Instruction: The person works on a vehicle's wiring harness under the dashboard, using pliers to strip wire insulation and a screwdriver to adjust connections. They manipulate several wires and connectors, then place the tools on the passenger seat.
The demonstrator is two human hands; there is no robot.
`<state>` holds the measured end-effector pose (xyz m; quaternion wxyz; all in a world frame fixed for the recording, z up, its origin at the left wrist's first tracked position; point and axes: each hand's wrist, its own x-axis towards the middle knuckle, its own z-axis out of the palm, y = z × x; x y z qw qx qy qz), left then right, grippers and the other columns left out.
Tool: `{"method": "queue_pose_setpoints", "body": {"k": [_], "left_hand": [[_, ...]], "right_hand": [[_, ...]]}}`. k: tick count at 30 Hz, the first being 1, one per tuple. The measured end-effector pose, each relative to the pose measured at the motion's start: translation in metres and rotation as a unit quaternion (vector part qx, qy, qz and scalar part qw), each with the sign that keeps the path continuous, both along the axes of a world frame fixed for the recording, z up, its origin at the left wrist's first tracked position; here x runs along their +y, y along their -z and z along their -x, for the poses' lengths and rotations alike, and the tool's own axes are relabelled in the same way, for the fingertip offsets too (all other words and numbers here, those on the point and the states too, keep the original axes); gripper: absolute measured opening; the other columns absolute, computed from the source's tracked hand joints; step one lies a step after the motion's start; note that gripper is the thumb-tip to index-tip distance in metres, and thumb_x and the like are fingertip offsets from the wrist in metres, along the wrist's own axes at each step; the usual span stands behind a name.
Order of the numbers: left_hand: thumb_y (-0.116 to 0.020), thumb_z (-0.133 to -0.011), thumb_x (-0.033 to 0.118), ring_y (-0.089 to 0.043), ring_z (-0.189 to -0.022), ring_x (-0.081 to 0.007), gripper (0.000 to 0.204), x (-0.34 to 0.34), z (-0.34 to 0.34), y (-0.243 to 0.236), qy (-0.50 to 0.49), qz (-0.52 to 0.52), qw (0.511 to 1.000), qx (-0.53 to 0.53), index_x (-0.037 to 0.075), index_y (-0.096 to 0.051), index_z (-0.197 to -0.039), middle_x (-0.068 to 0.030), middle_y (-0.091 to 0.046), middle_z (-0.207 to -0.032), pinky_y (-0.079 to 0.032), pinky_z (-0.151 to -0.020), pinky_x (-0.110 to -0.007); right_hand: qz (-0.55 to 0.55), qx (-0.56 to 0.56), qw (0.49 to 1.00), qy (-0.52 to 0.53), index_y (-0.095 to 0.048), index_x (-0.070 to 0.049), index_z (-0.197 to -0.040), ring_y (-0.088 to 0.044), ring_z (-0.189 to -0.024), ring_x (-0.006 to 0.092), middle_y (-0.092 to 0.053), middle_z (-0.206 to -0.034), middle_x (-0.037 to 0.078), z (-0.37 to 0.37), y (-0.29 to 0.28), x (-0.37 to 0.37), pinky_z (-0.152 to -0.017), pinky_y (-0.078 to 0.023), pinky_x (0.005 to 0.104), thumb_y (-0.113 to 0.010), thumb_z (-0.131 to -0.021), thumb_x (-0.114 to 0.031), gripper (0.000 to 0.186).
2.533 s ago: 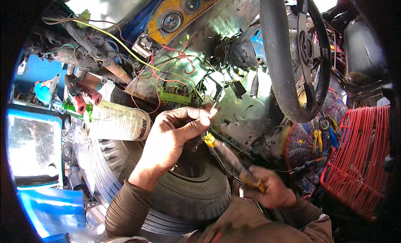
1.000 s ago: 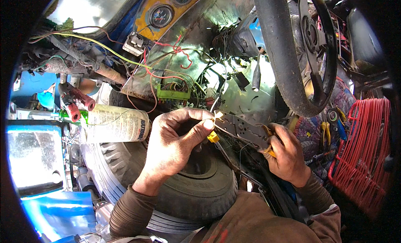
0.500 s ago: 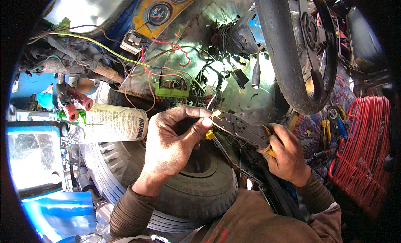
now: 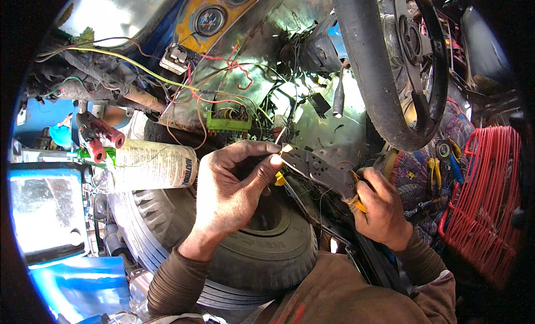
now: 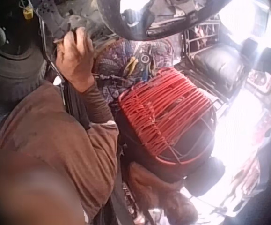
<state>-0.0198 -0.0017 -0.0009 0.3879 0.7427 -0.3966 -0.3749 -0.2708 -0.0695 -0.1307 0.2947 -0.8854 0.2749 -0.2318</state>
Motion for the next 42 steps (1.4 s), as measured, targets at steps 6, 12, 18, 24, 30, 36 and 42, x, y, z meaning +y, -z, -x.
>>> {"method": "queue_pose_setpoints", "body": {"k": [6, 12, 18, 24, 30, 36, 42], "left_hand": [[-0.075, -0.091, 0.005, -0.066, -0.074, -0.0123, 0.015, 0.0, -0.001, 0.012, 0.049, 0.122, 0.975, -0.178, 0.0, -0.075, -0.105, -0.0063, -0.073, -0.086, -0.054, -0.069, -0.028], [-0.077, -0.084, 0.001, -0.069, -0.074, -0.0249, 0.016, 0.002, -0.001, 0.018, 0.066, 0.201, 0.908, -0.362, 0.004, -0.074, -0.099, -0.012, -0.072, -0.087, -0.055, -0.071, -0.031], [-0.076, -0.088, 0.002, -0.067, -0.074, -0.0152, 0.013, 0.003, 0.003, 0.013, 0.035, 0.15, 0.954, -0.258, 0.0, -0.074, -0.1, -0.0083, -0.071, -0.085, -0.054, -0.07, -0.028], [-0.072, -0.097, 0.009, -0.062, -0.085, -0.0063, 0.011, 0.004, 0.004, 0.008, 0.01, 0.068, 0.996, -0.054, 0.001, -0.073, -0.104, -0.0003, -0.072, -0.093, -0.051, -0.077, -0.025], [-0.075, -0.092, 0.004, -0.06, -0.076, -0.0105, 0.011, 0.001, 0.0, 0.014, 0.087, 0.141, 0.976, -0.144, -0.001, -0.073, -0.102, -0.0056, -0.067, -0.083, -0.05, -0.071, -0.027], [-0.074, -0.09, 0.001, -0.06, -0.074, -0.015, 0.01, 0.003, 0.001, 0.017, 0.062, 0.155, 0.97, -0.176, 0.0, -0.073, -0.1, -0.0082, -0.067, -0.083, -0.049, -0.072, -0.029], [-0.074, -0.089, 0.0, -0.063, -0.073, -0.0162, 0.01, 0.004, 0.003, 0.016, 0.058, 0.128, 0.979, -0.151, 0.0, -0.073, -0.099, -0.0094, -0.067, -0.082, -0.05, -0.07, -0.03]], "right_hand": [[0.02, 0.022, 0.999, 0.018, -0.061, 0.009, -0.113, -0.06, -0.117, 0.0456, -0.054, -0.131, 0.03, -0.003, -0.009, 0.02, -0.1, -0.049, 0.0494, -0.074, -0.09, -0.02, 0.04], [-0.025, 0.019, 0.999, 0.02, -0.057, 0.006, -0.113, -0.057, -0.116, 0.0482, -0.052, -0.13, 0.033, -0.012, -0.016, 0.042, -0.1, -0.048, 0.0537, -0.072, -0.092, -0.03, 0.045], [-0.036, 0.006, 0.999, 0.019, -0.057, 0.005, -0.109, -0.057, -0.112, 0.0478, -0.053, -0.126, 0.031, -0.014, -0.01, 0.035, -0.093, -0.048, 0.0536, -0.072, -0.085, -0.021, 0.038], [0.095, 0.011, 0.993, 0.065, -0.061, 0.005, -0.109, -0.053, -0.123, 0.0475, -0.053, -0.136, 0.029, -0.02, -0.005, 0.018, -0.102, -0.041, 0.0571, -0.065, -0.081, -0.01, 0.032], [0.09, 0.021, 0.993, 0.074, -0.063, 0.006, -0.119, -0.047, -0.135, 0.0491, -0.045, -0.15, 0.031, -0.03, -0.007, 0.01, -0.111, -0.037, 0.0586, -0.059, -0.084, -0.005, 0.037], [0.097, -0.005, 0.993, 0.073, -0.062, 0.007, -0.114, -0.051, -0.129, 0.0513, -0.047, -0.144, 0.034, -0.036, -0.006, 0.019, -0.107, -0.041, 0.0606, -0.062, -0.08, -0.004, 0.036], [-0.003, -0.049, 0.997, 0.053, -0.055, 0.005, -0.101, -0.058, -0.102, 0.0478, -0.056, -0.115, 0.029, -0.033, -0.004, 0.02, -0.09, -0.049, 0.0528, -0.064, -0.072, -0.003, 0.031]]}}
